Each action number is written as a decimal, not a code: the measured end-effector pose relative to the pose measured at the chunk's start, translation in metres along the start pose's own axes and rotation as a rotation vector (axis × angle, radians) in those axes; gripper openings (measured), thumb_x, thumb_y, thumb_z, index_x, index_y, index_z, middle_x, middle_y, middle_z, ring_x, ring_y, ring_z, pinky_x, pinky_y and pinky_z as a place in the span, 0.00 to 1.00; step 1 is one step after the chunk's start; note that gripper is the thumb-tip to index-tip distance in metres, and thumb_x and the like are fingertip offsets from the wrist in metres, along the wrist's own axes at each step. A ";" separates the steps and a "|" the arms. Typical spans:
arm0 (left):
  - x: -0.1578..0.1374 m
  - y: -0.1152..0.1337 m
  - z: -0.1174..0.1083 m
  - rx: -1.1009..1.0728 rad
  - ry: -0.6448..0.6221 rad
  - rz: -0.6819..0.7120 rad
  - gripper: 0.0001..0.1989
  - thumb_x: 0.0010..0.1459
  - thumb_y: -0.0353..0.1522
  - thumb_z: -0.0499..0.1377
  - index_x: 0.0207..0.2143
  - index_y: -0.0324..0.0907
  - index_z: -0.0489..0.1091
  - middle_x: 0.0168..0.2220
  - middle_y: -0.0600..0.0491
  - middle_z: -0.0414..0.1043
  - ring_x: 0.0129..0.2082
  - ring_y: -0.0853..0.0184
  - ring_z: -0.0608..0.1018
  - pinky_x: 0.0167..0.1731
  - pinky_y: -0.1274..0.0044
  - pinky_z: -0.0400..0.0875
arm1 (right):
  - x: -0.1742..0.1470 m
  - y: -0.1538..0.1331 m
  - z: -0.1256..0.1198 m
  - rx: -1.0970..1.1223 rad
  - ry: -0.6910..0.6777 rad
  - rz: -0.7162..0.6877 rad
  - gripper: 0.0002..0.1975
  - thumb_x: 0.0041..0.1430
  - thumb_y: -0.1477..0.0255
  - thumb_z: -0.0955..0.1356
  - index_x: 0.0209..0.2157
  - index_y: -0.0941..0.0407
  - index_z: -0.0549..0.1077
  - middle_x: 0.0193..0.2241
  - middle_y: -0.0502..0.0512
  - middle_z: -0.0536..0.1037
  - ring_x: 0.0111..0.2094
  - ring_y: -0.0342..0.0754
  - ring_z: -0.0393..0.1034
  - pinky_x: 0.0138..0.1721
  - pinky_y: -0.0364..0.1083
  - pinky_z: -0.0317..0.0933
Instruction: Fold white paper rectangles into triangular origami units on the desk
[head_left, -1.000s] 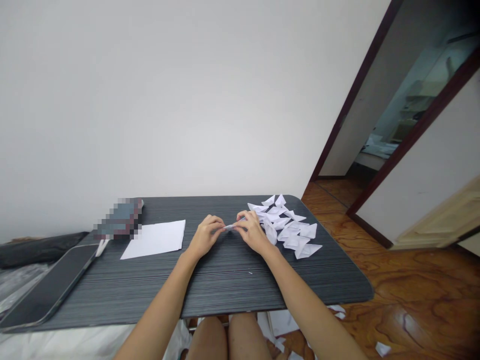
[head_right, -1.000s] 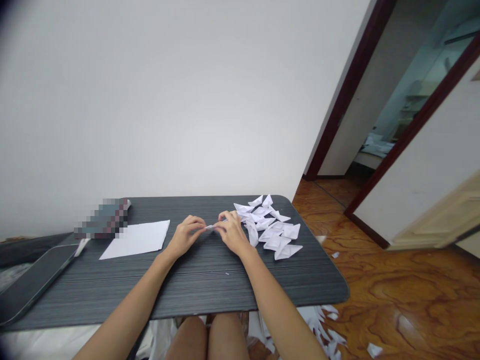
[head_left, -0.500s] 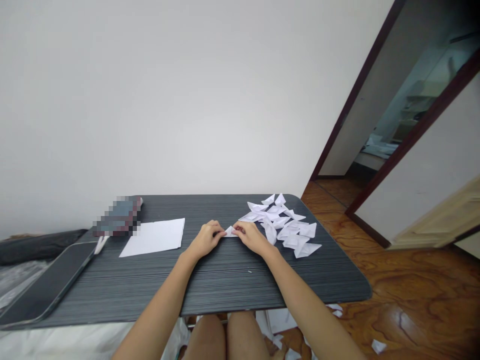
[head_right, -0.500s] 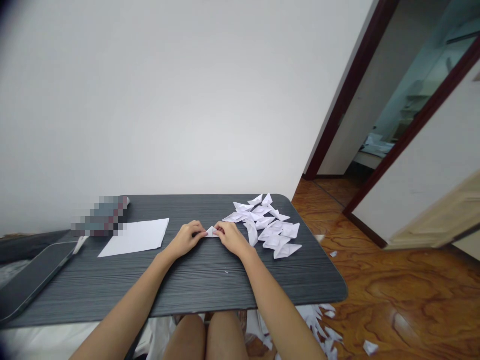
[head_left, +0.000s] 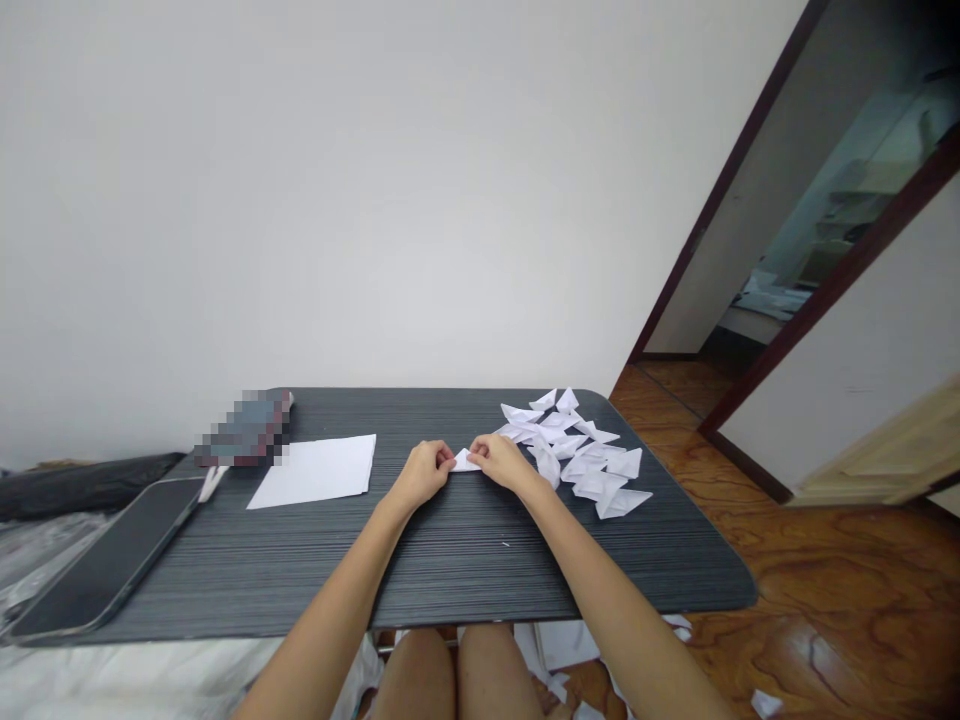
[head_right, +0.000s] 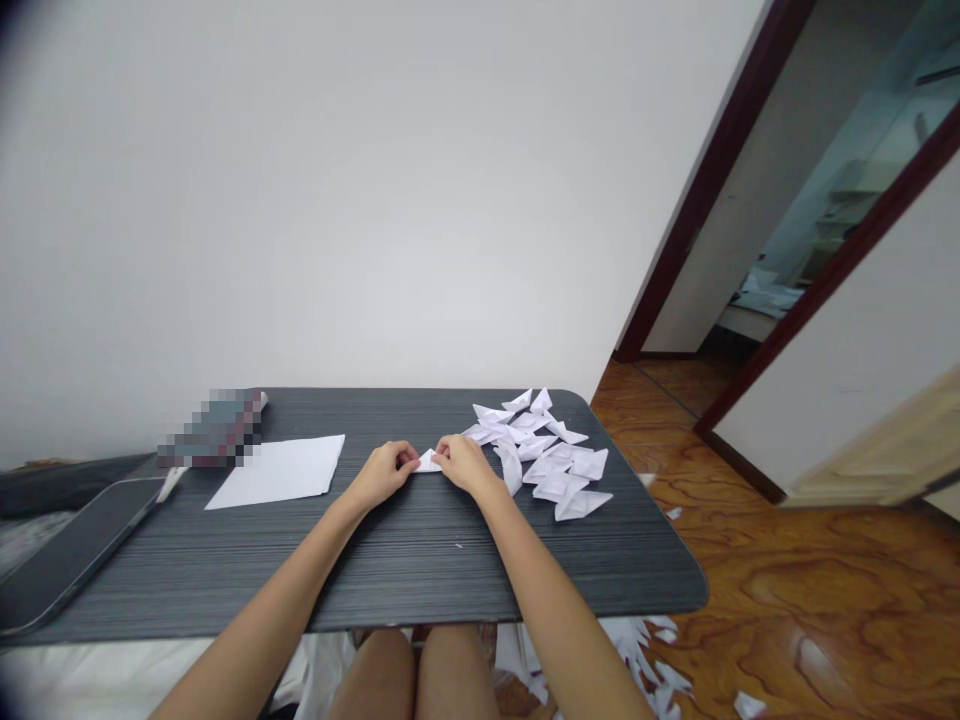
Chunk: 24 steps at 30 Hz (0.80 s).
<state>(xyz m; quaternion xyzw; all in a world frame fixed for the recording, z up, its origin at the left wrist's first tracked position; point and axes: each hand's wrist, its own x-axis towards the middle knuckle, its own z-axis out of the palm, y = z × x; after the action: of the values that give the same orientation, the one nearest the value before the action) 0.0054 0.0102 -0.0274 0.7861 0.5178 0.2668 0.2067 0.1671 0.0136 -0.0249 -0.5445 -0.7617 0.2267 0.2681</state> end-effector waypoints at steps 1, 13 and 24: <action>0.000 0.001 0.000 0.010 -0.009 -0.008 0.05 0.48 0.28 0.53 0.24 0.38 0.67 0.23 0.53 0.69 0.25 0.69 0.69 0.28 0.78 0.61 | 0.001 -0.001 -0.001 -0.015 -0.015 0.003 0.05 0.48 0.72 0.65 0.26 0.58 0.71 0.23 0.52 0.73 0.26 0.42 0.65 0.28 0.40 0.54; -0.006 0.006 0.001 0.242 -0.045 -0.032 0.08 0.51 0.31 0.51 0.35 0.48 0.66 0.33 0.53 0.63 0.36 0.63 0.64 0.34 0.72 0.57 | -0.008 -0.003 0.000 -0.404 -0.010 0.030 0.11 0.53 0.63 0.62 0.35 0.55 0.63 0.34 0.54 0.68 0.34 0.46 0.63 0.31 0.43 0.52; -0.014 0.028 0.009 0.404 0.044 -0.160 0.11 0.55 0.37 0.45 0.36 0.49 0.65 0.36 0.49 0.61 0.40 0.58 0.62 0.36 0.62 0.55 | -0.022 -0.016 0.021 -0.571 0.139 0.123 0.12 0.59 0.68 0.54 0.40 0.55 0.63 0.40 0.62 0.64 0.43 0.54 0.54 0.39 0.52 0.47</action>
<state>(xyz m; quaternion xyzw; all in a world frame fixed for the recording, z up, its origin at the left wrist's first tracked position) 0.0263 -0.0142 -0.0199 0.7620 0.6258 0.1575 0.0538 0.1476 -0.0131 -0.0344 -0.6574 -0.7399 -0.0188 0.1413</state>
